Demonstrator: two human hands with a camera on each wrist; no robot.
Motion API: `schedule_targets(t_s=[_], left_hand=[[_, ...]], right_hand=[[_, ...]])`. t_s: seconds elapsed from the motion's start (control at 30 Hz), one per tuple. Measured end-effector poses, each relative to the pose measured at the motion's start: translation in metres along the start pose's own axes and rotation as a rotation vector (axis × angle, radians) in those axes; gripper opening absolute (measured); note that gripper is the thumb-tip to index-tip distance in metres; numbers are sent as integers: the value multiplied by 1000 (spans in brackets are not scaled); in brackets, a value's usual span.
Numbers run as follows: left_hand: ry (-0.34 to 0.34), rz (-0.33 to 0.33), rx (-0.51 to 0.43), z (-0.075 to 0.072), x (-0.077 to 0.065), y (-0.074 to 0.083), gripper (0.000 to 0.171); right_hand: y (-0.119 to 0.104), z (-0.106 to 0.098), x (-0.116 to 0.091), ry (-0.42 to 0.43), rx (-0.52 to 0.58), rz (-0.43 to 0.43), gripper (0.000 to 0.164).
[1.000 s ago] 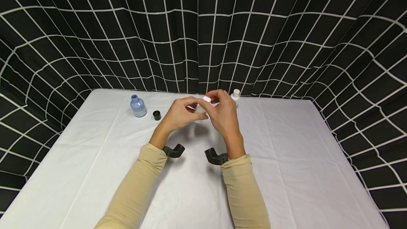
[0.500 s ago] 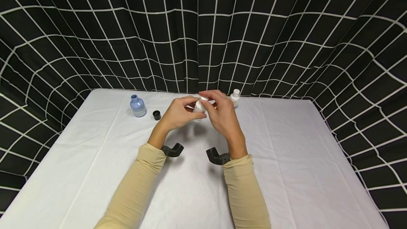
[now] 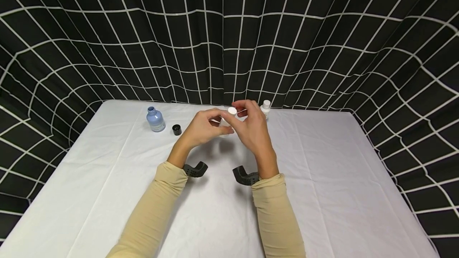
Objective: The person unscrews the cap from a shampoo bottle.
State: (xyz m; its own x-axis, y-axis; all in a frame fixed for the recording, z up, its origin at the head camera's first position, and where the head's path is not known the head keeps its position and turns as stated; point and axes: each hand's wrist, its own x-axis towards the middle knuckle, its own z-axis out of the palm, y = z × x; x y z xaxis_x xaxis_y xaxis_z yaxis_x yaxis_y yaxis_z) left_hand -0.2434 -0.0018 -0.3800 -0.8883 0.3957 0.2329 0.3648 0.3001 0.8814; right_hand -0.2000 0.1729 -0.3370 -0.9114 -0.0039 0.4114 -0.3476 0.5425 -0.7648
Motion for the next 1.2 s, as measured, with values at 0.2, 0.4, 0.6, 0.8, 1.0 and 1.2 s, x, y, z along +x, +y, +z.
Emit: schedule_targets(t_s=[0.2,0.4,0.6,0.8,1.0,1.2], left_hand=[[-25,5,12,3,0,1,38],[-20,-9,13,3,0,2,41],[-6,22,9,2,1,0,45],[2,14,-4,1,1,-1,45],[-6,-11,-5,2,0,1,43],[-18,-10,5,5,0,1,40]], right_hand=[[0,1,0,16,-44,33,36],[2,0,0,-12,-43,-16,30],[1,-1,-1,-53,-29,-74,30],[0,-2,-1,-95,-10,-95,33],[1,-2,1,-27,-18,-55,38],[2,-2,1,22,-43,22,40]])
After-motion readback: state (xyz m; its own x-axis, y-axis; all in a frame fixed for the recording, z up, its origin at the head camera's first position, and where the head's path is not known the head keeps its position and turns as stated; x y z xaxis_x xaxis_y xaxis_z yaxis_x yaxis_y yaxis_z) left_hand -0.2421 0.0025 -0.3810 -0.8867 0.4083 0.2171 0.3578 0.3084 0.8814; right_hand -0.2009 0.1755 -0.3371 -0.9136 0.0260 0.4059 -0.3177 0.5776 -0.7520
